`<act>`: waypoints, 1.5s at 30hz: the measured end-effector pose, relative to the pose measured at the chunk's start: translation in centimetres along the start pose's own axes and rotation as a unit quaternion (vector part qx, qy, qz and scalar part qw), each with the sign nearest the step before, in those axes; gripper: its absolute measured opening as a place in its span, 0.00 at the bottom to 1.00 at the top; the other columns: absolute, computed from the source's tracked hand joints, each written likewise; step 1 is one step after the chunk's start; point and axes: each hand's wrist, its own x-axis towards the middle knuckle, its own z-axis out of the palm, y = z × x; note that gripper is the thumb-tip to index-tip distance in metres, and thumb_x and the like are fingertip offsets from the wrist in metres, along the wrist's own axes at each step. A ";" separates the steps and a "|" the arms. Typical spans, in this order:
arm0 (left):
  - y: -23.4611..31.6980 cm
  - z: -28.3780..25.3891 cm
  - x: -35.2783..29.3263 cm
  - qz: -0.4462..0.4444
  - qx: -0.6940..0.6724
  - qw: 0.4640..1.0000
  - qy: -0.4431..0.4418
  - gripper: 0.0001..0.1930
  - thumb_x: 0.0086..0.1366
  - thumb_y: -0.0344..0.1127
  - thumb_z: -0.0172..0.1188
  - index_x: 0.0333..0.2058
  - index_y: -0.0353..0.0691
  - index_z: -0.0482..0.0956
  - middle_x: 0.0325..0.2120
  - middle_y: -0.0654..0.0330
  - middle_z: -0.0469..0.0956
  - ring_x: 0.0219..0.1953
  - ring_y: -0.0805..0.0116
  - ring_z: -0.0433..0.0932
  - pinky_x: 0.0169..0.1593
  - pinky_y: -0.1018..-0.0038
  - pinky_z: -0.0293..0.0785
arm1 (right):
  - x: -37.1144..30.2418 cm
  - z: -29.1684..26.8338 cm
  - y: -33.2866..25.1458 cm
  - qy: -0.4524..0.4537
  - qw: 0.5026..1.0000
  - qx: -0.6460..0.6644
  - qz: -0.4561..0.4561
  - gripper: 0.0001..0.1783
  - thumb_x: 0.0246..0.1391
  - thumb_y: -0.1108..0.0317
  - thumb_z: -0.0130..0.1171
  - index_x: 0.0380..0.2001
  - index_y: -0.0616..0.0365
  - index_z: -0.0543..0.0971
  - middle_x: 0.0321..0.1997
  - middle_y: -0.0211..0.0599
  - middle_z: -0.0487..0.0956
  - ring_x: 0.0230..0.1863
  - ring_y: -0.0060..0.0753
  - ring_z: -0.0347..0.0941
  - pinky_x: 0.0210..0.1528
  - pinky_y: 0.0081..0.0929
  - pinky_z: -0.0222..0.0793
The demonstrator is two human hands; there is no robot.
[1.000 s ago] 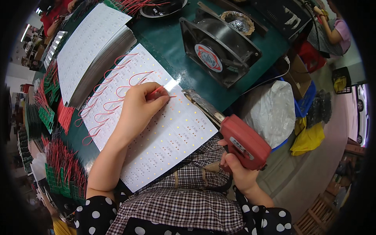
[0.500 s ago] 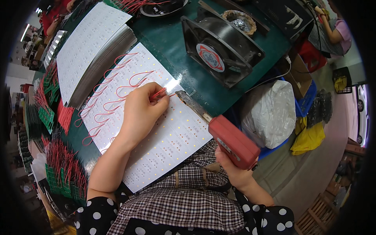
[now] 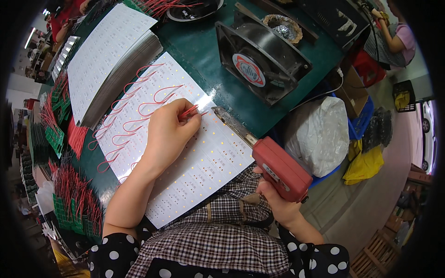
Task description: The person solders red wires onto an LED panel using a soldering iron, then solders black wires onto the panel.
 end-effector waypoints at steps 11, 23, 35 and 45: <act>-0.5 -1.4 -0.3 0.037 0.009 0.999 0.005 0.08 0.51 0.32 0.56 0.27 0.32 0.75 0.20 0.55 0.73 0.23 0.69 0.71 0.29 0.74 0.66 | -0.9 0.5 -1.1 0.020 0.998 -0.045 0.026 0.22 0.52 0.67 0.54 0.48 0.66 0.64 0.37 0.44 0.73 0.24 0.26 0.67 0.25 0.20 0.65; -6.1 -10.7 -14.2 -0.122 -0.146 0.976 0.107 0.04 0.59 0.29 0.53 0.29 0.33 0.71 0.18 0.68 0.64 0.22 0.83 0.59 0.25 0.84 0.56 | -5.3 1.3 0.1 -0.104 0.995 -0.001 0.001 0.25 0.51 0.61 0.55 0.48 0.65 0.64 0.44 0.42 0.70 0.27 0.25 0.68 0.29 0.23 0.66; -7.3 -7.1 -23.5 -0.169 -0.190 0.961 0.104 0.05 0.53 0.26 0.58 0.30 0.32 0.75 0.22 0.57 0.73 0.23 0.71 0.70 0.28 0.79 0.66 | -8.6 3.9 1.4 -0.302 0.948 0.012 0.094 0.28 0.51 0.63 0.56 0.52 0.65 0.62 0.48 0.46 0.70 0.33 0.26 0.69 0.33 0.22 0.67; -7.8 -6.1 -23.8 -0.106 -0.129 0.975 0.147 0.04 0.48 0.23 0.61 0.26 0.32 0.76 0.17 0.65 0.69 0.19 0.80 0.62 0.22 0.82 0.55 | -9.5 5.1 1.6 -0.308 0.947 -0.026 0.091 0.30 0.51 0.61 0.57 0.50 0.69 0.61 0.42 0.49 0.72 0.26 0.30 0.69 0.26 0.22 0.67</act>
